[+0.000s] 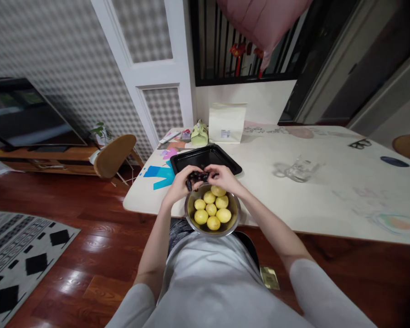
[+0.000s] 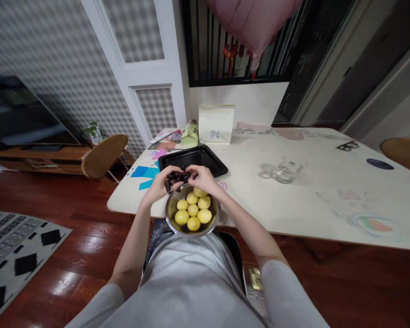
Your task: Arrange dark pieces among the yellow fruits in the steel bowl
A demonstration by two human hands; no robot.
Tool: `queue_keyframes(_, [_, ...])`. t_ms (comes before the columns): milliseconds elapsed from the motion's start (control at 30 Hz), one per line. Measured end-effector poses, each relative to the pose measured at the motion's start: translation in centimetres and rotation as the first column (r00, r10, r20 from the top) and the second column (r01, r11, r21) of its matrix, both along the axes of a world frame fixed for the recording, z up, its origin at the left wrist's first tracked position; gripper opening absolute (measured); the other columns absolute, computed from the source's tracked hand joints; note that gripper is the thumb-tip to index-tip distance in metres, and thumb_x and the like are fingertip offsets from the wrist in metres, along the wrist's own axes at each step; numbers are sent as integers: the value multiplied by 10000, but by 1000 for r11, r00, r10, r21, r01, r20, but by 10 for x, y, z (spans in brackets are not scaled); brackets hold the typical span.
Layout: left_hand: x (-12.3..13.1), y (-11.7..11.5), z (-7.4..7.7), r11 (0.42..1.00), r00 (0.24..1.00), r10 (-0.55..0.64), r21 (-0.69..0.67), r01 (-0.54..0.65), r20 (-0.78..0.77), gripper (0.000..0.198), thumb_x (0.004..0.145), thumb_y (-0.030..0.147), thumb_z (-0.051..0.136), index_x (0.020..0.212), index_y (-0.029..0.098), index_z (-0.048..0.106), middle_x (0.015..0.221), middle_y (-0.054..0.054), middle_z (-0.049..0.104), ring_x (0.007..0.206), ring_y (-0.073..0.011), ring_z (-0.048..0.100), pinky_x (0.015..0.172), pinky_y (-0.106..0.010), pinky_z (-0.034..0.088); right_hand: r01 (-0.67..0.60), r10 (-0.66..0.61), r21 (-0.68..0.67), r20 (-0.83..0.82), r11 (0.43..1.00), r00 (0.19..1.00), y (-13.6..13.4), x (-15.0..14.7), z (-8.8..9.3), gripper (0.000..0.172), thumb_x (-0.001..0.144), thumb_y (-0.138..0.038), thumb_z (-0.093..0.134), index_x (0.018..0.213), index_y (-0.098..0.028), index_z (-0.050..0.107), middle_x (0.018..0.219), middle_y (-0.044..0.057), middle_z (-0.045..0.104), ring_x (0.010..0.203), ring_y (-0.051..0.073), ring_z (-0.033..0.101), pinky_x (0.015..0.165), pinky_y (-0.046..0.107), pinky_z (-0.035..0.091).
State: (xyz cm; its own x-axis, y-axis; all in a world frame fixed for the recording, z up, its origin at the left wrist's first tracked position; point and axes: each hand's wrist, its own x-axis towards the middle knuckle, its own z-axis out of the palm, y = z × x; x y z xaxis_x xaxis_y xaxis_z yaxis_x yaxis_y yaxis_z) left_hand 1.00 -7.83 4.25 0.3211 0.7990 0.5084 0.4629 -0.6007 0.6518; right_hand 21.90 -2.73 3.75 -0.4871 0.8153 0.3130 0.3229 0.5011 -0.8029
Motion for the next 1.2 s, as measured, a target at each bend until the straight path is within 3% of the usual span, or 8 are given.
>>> queue_keyframes(233, [-5,82,-40,947,959,279,-179,-268,41,245,787,131,691,1019,157,615,1018,-65,704,985,-198,667,884,-321,551,63,-47,-90,174,994,984,78,-55,-8,217,690,19,636,831,-132,703,711,8,725,590,129,648,604,244,584])
queue_keyframes(333, [-8,95,-53,932,951,308,-200,-301,6,272,736,73,711,982,151,624,977,-60,706,945,-198,671,901,-347,550,71,-54,-62,244,996,968,86,-55,-11,166,707,9,659,782,-131,705,671,11,713,596,142,646,648,265,574])
queue_keyframes(500, [-10,96,-64,925,951,307,-223,-308,-40,353,702,38,731,1028,156,661,1074,-79,712,1003,-219,664,952,-386,547,47,-67,70,311,996,948,68,-34,-3,145,809,-66,660,905,-138,742,873,61,743,787,166,653,794,284,502])
queue_keyframes(667, [-9,72,-54,930,942,328,-152,-335,-72,372,788,78,684,1140,196,673,1308,-96,655,1301,-279,543,1163,-496,401,-240,102,210,513,948,852,20,-18,6,41,863,-195,731,827,-199,750,875,25,703,841,173,622,740,269,430])
queue_keyframes(800, [-21,22,-34,903,886,421,1,-429,-194,229,872,129,586,1068,198,683,1157,-96,701,1150,-269,623,1038,-426,485,-396,87,280,713,875,696,-7,-17,3,46,880,-199,743,849,-210,775,941,68,714,995,242,630,795,316,444])
queue_keyframes(900, [-37,-21,-20,903,862,371,-84,-422,-346,154,861,161,589,975,219,676,924,-47,727,871,-225,681,806,-332,526,-414,26,299,784,860,621,-15,-23,-3,105,890,-260,757,836,-174,782,963,117,725,1042,289,627,902,378,448])
queue_keyframes(1033, [-41,-58,-21,900,847,73,-330,-283,-527,170,809,308,709,955,234,663,883,-12,726,779,-201,676,688,-277,490,-390,-27,306,814,869,580,-21,-32,-10,153,912,-263,720,878,-129,785,988,153,734,1088,310,616,994,411,420])
queue_keyframes(1200, [-25,-67,-47,887,796,178,-256,-384,-578,59,804,217,668,837,204,621,868,-46,683,804,-212,653,693,-285,461,-283,-26,272,762,920,648,-24,-36,-12,91,871,-205,731,839,-141,788,979,131,750,1076,286,622,968,372,424])
